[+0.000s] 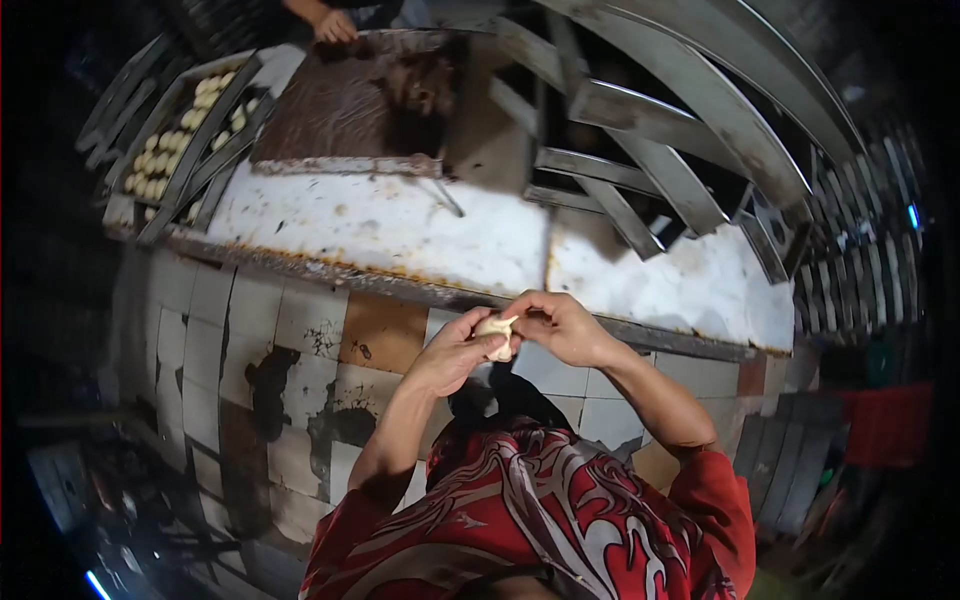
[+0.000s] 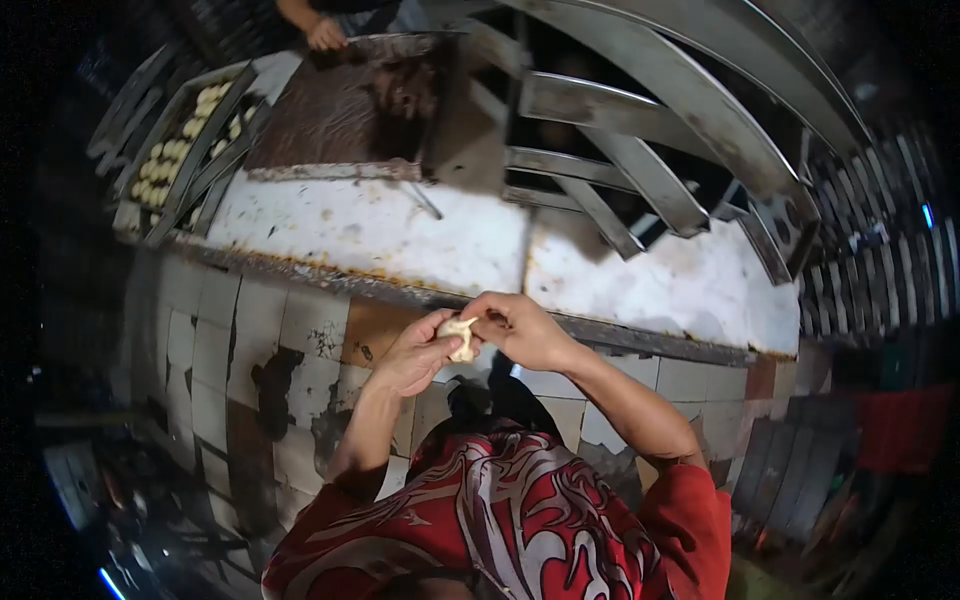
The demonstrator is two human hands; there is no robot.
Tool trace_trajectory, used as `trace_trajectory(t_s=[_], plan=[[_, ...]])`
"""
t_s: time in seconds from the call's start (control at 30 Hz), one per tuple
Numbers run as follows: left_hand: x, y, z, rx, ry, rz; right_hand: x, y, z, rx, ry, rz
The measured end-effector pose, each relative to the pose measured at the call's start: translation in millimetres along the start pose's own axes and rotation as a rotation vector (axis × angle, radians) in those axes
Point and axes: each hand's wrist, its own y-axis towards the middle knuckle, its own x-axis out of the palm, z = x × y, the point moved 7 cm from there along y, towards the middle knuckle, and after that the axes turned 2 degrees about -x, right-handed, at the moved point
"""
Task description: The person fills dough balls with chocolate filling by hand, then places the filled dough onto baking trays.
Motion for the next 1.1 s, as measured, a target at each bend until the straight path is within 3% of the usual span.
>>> trace_trajectory(t_s=[0.07, 0.13, 0.17, 0.2, 0.27, 0.33, 0.37, 0.4, 0.47, 0.5, 0.57, 0.67, 0.73, 0.8, 0.87, 0.93, 1.0, 1.07, 1.1], plan=[[12.6, 17.9, -4.4, 0.084, -0.29, 0.167, -14.3, -26.7, 14.0, -0.032, 0.052, 0.143], [37.2, 46.1, -16.4, 0.125, -0.332, 0.209, -18.2, -67.0, -21.0, -0.541, -0.552, 0.423], [44.5, 64.1, -26.7, 0.163, -0.362, 0.21, -20.8, -83.1, -13.5, -0.574, -0.793, 0.464], [58.0, 81.5, -35.5, 0.195, -0.394, 0.207, -29.4, -101.7, -6.6, -0.567, -0.794, 0.498], [103.7, 123.1, -45.5, 0.199, -0.379, 0.213, -57.7, -138.2, 11.4, -0.379, -1.07, 0.643], [155.9, 164.2, -47.5, 0.343, -0.132, 0.19, -104.6, -174.0, 46.7, -0.34, -1.038, 0.697], [175.9, 196.8, -60.3, 0.44, 0.056, 0.16, -142.3, -200.6, 61.8, -0.329, -0.958, 0.903], [201.3, 220.2, -67.5, 0.413, 0.327, 0.167, -175.0, -229.9, 75.2, -0.32, -0.863, 1.1], [253.0, 258.1, -74.3, 0.831, 1.081, 0.099, -247.1, -265.8, 92.8, -0.169, -0.801, 1.296], [261.1, 265.3, -80.6, 0.825, 1.09, 0.092, -274.1, -268.8, 100.3, -0.166, -0.79, 1.303], [279.2, 275.2, -96.8, 0.809, 1.408, 0.095, -333.9, -263.5, 123.7, -0.045, -0.669, 1.324], [245.1, 248.8, -73.4, 0.951, 1.173, 0.224, -351.0, -202.2, 140.0, -0.182, -0.458, 1.218], [202.6, 218.0, -58.8, 0.743, 0.938, 0.405, -314.1, -165.0, 133.3, -0.261, -0.473, 0.953], [171.4, 183.1, -48.0, 0.72, 0.991, 0.552, -271.1, -164.5, 121.7, -0.299, -0.796, 0.498], [146.8, 153.5, -43.1, 0.679, 1.033, 0.628, -272.6, -200.1, 113.7, -0.556, -0.964, 0.515], [132.1, 138.2, -43.0, 0.664, 1.011, 0.667, -321.9, -203.5, 117.4, -0.429, -1.033, 0.576], [125.2, 139.6, -37.0, 0.654, 0.857, 0.636, -358.5, -183.2, 109.2, -0.264, -1.083, 0.872], [121.9, 159.7, -41.2, 0.728, 0.847, 0.455, -358.6, -154.1, 104.0, -0.23, -0.912, 0.965], [130.1, 169.7, -37.6, 0.734, 1.003, 0.353, -350.9, -146.1, 113.3, -0.212, -0.848, 0.971]])
